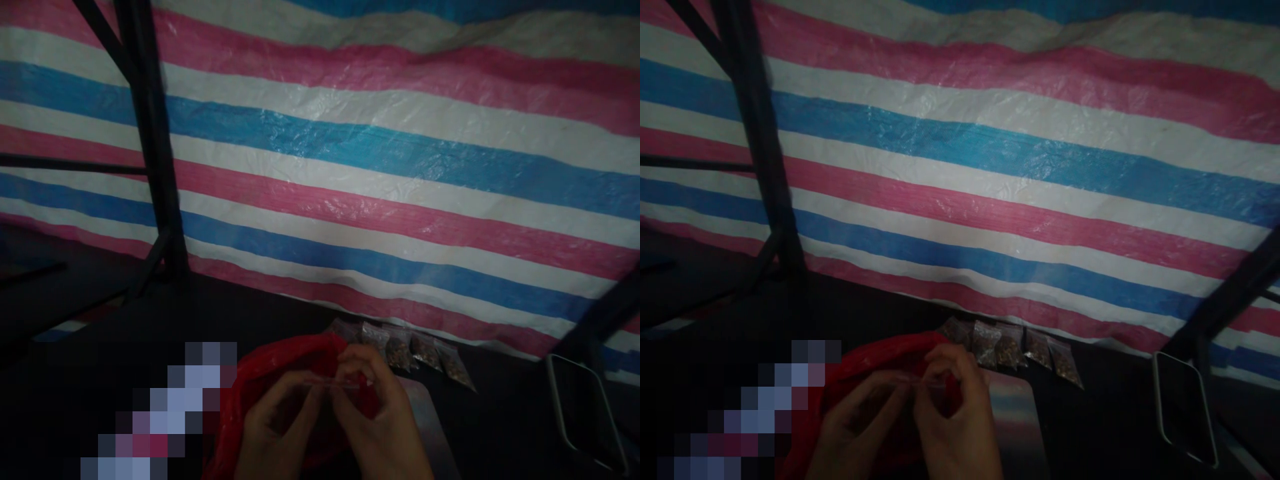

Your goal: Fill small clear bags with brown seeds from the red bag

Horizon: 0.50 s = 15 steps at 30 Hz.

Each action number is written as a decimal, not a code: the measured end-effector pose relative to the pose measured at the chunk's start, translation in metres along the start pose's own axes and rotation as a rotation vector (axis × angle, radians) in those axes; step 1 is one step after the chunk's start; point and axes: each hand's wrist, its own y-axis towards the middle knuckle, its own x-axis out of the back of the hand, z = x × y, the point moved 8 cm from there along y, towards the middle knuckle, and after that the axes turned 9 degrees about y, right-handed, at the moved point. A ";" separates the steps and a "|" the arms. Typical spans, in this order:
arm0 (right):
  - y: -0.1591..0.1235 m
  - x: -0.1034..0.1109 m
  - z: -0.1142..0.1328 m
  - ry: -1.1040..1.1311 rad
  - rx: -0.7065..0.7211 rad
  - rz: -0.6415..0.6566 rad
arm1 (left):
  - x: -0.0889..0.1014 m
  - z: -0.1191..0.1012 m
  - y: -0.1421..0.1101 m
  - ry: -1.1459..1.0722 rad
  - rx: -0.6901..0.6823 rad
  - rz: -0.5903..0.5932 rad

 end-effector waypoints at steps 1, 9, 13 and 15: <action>-0.001 0.001 -0.001 -0.016 0.010 0.007 | -0.001 0.000 0.000 -0.006 0.008 0.016; -0.005 0.011 -0.002 -0.084 0.073 -0.015 | 0.000 -0.006 0.001 0.036 -0.047 -0.006; -0.007 0.019 0.002 -0.037 0.074 -0.093 | -0.005 -0.006 0.000 0.077 -0.076 0.049; -0.008 0.022 0.003 -0.062 0.072 -0.108 | -0.006 -0.010 -0.003 0.101 -0.124 0.065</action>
